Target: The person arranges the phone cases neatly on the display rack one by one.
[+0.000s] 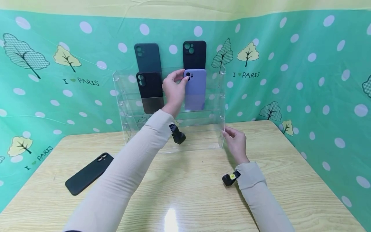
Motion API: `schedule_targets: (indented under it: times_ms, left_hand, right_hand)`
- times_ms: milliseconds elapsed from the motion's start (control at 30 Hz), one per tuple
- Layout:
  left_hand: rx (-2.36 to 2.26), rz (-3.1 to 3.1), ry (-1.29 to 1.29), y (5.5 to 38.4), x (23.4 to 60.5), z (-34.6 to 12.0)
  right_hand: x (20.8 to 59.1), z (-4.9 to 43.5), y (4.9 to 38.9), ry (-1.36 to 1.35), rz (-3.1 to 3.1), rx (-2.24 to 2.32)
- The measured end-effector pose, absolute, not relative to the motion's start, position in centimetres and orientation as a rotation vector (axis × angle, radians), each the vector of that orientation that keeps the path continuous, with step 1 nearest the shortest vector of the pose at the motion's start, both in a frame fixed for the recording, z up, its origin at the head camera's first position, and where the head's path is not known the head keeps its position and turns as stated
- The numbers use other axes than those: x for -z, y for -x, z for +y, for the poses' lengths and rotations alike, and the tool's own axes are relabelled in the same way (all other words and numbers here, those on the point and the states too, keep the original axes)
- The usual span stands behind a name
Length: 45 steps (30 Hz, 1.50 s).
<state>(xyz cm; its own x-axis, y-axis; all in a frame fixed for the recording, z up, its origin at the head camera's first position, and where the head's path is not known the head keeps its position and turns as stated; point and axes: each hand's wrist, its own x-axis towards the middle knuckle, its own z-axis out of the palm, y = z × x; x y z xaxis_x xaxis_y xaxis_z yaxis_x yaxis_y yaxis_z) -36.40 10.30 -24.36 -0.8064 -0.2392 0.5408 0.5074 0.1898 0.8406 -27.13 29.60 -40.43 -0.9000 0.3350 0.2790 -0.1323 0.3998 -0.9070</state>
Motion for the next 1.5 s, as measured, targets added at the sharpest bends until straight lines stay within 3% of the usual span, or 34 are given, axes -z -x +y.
schedule_targets:
  times_ms: [667,1200,1500]
  left_hand:
    - [1.759,-1.866,0.280,35.0,25.4,8.0]
    - [1.753,-2.357,0.509,28.8,30.8,-3.6]
    - [1.648,-2.693,0.364,26.6,36.7,-10.6]
  right_hand:
    - [40.3,29.4,26.9,0.206,-2.251,-1.506]
    - [40.2,29.7,26.6,0.223,-2.252,-1.496]
    - [40.3,29.3,26.7,0.207,-2.241,-1.530]
